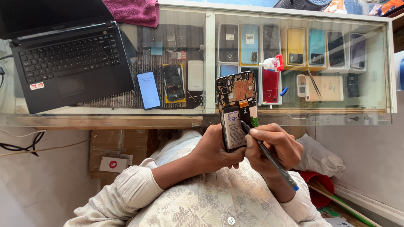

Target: The person holds a disassembled smartphone and uses a metal tool to pry and adjust internal components. They then use a pen to mark the battery area and continue manipulating the phone's internals. The phone remains open throughout the clip.

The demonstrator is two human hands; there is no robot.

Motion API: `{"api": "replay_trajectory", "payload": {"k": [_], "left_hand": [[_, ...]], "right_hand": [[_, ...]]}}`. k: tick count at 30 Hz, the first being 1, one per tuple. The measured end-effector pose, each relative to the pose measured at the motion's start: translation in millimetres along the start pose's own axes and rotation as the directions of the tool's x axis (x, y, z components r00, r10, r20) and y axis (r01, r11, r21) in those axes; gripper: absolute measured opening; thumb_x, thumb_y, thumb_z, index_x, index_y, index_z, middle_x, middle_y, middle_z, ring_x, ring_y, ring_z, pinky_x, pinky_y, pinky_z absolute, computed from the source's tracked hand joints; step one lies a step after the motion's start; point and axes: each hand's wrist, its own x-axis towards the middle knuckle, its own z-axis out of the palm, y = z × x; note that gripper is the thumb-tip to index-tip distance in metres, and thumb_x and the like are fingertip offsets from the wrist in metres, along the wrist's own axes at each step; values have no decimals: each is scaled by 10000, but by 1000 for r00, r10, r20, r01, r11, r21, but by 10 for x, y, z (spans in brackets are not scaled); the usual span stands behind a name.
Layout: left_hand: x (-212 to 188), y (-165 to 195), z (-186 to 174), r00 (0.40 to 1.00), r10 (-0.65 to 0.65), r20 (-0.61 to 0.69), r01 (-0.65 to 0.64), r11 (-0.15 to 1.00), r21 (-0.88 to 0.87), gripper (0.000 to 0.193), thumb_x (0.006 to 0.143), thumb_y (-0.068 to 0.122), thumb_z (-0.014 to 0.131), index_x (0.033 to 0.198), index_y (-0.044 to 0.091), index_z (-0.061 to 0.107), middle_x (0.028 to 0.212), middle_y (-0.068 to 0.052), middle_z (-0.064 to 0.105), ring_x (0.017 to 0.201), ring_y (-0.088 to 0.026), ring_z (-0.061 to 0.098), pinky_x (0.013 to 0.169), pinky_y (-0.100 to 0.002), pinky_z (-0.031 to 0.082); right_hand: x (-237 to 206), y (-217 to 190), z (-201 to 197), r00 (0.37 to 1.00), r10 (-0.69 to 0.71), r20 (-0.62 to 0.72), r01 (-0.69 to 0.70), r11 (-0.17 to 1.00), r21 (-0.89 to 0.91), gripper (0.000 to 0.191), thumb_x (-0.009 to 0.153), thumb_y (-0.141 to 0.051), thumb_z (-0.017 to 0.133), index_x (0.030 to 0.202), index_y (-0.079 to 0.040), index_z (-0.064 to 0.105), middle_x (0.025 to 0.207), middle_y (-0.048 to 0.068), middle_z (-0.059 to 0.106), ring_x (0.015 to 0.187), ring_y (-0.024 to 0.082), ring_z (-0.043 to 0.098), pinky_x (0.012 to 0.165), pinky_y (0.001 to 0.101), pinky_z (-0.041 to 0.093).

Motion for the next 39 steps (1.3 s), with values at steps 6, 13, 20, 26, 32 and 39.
{"api": "replay_trajectory", "payload": {"k": [6,13,20,26,32,39], "left_hand": [[-45,-12,5,1000,16,1,-16,998,-62,184,910,107,710,1025,-10,626,758,-50,696,605,-97,710,489,-235,589],[-68,-55,7,1000,-15,-14,13,994,-110,202,896,94,723,1030,-15,619,798,-56,697,597,-95,697,474,-237,577],[-44,-89,38,998,-47,-31,41,988,-151,198,883,79,729,1013,-33,629,794,-68,705,578,-104,691,457,-241,563],[-36,-123,59,1000,-20,-16,18,991,-132,165,909,96,720,989,-36,661,806,-72,723,592,-104,706,469,-241,575],[-67,-126,39,998,-43,-51,34,985,-171,179,888,98,730,991,-19,643,794,-56,705,583,-99,695,463,-238,564],[-68,-98,14,998,-30,-56,19,984,-176,175,896,92,740,996,-17,647,764,-46,693,576,-92,683,463,-235,554]], "right_hand": [[-34,-29,32,995,41,-94,-15,963,269,171,1075,-177,613,1122,-13,620,852,149,720,602,116,663,518,228,543],[0,-383,-172,950,311,23,-266,770,580,465,1044,-509,561,1028,-44,565,674,96,647,437,123,567,380,246,425],[363,-644,-510,877,-181,445,-385,290,876,370,1031,-397,578,949,-37,567,654,90,631,474,163,572,430,300,449],[296,-652,-497,856,-258,448,-365,312,877,293,1013,-320,587,957,-34,561,671,72,624,515,159,590,481,295,473],[267,-621,-535,884,-199,424,-316,416,853,218,995,-243,595,964,-31,555,687,54,618,556,155,607,532,289,497],[130,-649,-372,977,98,189,-147,953,265,138,975,-154,606,973,-28,548,706,33,610,603,151,627,592,282,525]]}}
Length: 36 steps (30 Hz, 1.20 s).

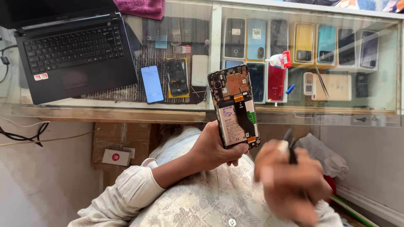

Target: The person holds a disassembled smartphone and uses a metal tool to pry and adjust internal components. They then use a pen to mark the battery area and continue manipulating the phone's internals. The phone remains open throughout the clip.

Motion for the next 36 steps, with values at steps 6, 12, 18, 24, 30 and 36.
{"api": "replay_trajectory", "payload": {"k": [6,12,18,24,30,36], "left_hand": [[0,25,9,1000,7,31,-6,1000,-28,149,901,69,712,1007,-16,650,777,-41,691,591,-89,682,470,-236,548],[0,105,54,997,10,80,-7,999,-45,145,893,59,708,998,-18,643,784,-49,700,588,-92,680,475,-237,558],[-102,249,94,989,7,147,-3,1000,-29,168,886,65,700,1027,-17,658,810,-51,722,602,-95,692,492,-236,578],[-265,388,119,972,-29,231,38,999,-36,124,927,66,696,998,-35,677,819,-57,712,635,-102,698,536,-240,584],[-244,344,82,979,-23,203,31,999,-36,139,907,66,707,1002,-32,678,827,-50,716,662,-102,698,572,-249,601],[-154,106,-53,979,117,169,-120,993,10,246,893,125,763,1073,-25,691,905,-67,755,816,-131,743,756,-274,636]], "right_hand": [[197,614,227,960,-217,-175,172,955,-242,189,942,-13,754,1066,-28,612,793,86,665,766,183,670,709,297,521],[138,646,182,972,-172,-162,114,942,-314,202,910,-14,786,1024,-32,620,830,116,676,833,244,687,739,303,527],[79,621,86,967,-190,-168,146,958,-246,197,904,-42,771,1035,-39,624,812,115,689,831,242,701,743,308,552],[19,540,46,949,-256,-186,226,959,-169,166,901,-67,723,998,-66,588,738,79,679,713,167,661,765,351,567],[18,550,91,956,-231,-178,202,965,-166,178,884,-46,720,999,-71,587,729,81,680,700,170,651,769,348,563],[-31,754,155,910,-268,-317,269,962,-40,191,1057,-237,593,1095,-54,558,766,111,672,671,182,653,750,346,560]]}}
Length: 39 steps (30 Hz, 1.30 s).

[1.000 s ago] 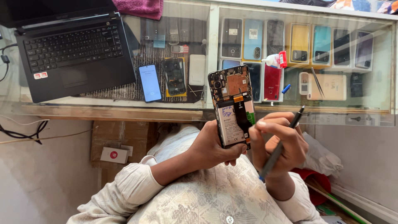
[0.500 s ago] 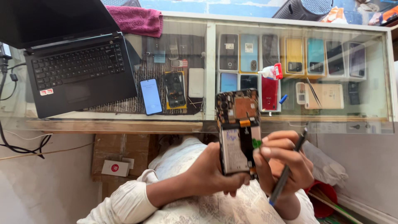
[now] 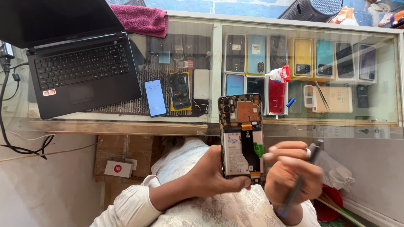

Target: The person holds a disassembled smartphone and uses a metal tool to pry and adjust internal components. They then use a pen to mark the battery area and continue manipulating the phone's internals. The phone remains open throughout the clip.

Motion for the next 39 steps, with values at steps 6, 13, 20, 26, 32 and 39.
{"api": "replay_trajectory", "payload": {"k": [6,13,20,26,32,39], "left_hand": [[96,-433,-275,991,-17,-131,23,999,49,407,808,207,847,1111,0,672,958,-86,742,834,-140,740,753,-285,639],[287,-803,-470,968,-75,-241,9,964,-264,495,779,183,903,1149,-36,659,1037,-101,742,916,-148,725,818,-309,624],[429,-839,-532,967,0,-256,-16,998,-59,443,821,258,866,1127,-9,688,999,-77,751,878,-133,729,761,-282,631],[453,-844,-629,941,4,-339,2,1000,19,397,821,249,851,1090,0,701,939,-68,756,815,-125,733,725,-272,629],[555,-870,-612,926,-1,-378,-1,1000,-5,386,828,217,847,1106,-6,696,963,-70,753,837,-119,721,749,-267,622],[778,-888,-522,936,3,-351,3,1000,18,387,830,245,842,1090,-6,702,944,-71,763,824,-132,740,744,-273,640]], "right_hand": [[-331,413,-31,941,94,-324,-35,983,182,476,1086,-459,399,1125,-14,564,782,119,560,633,184,531,564,293,482],[-460,720,55,998,-50,40,62,914,-401,127,1021,-81,661,1026,-5,560,916,137,595,783,244,601,691,343,497],[-39,1049,-118,930,338,-144,-355,727,-588,84,1036,-97,698,1109,-79,661,1038,37,724,859,197,720,814,319,583],[-30,1354,-687,624,769,-138,-681,622,387,393,992,-113,610,1378,-53,569,1248,7,663,991,136,679,848,271,561],[-19,1534,-793,442,833,-333,-893,376,-246,324,1035,-141,523,1344,-56,475,809,75,704,545,173,550,532,355,435],[190,1513,-715,659,714,-236,-668,412,-620,425,973,-78,600,1374,-73,457,734,91,714,664,286,701,659,408,529]]}}
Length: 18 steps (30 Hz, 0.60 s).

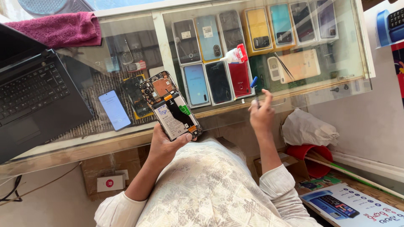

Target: The person holds a disassembled smartphone and uses a metal tool to pry and adjust internal components. They then use a pen to mark the battery area and continue manipulating the phone's internals. The phone remains open throughout the clip.

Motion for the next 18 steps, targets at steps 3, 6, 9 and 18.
{"api": "replay_trajectory", "payload": {"k": [3,6,9,18], "left_hand": [[93,-21,56,1000,21,11,-22,999,49,386,834,263,842,1079,-2,707,929,-66,758,816,-128,734,729,-268,634],[139,-32,121,999,9,33,-10,1000,29,378,839,259,846,1078,-1,710,931,-67,756,818,-127,727,737,-269,627],[195,-45,210,999,1,49,-2,1000,21,365,841,249,844,1078,3,713,934,-67,757,822,-125,726,744,-272,625],[175,-124,333,1000,-28,-12,29,995,92,347,836,230,824,1073,2,713,924,-66,767,810,-121,735,729,-271,630]], "right_hand": [[197,82,-129,983,-135,-126,124,988,-97,237,981,-60,638,1216,-87,628,939,95,714,850,329,711,772,414,538],[432,198,-267,928,-343,-149,288,910,-298,254,907,-6,688,1128,-118,743,1056,114,669,1023,340,643,903,429,481],[676,268,-360,891,-448,-77,381,828,-412,239,900,-18,735,1075,-164,803,1054,74,668,1091,307,597,985,446,396],[999,262,-360,749,-633,197,657,669,-349,269,919,-30,722,1087,-216,821,1099,20,692,1152,269,589,1091,436,319]]}}
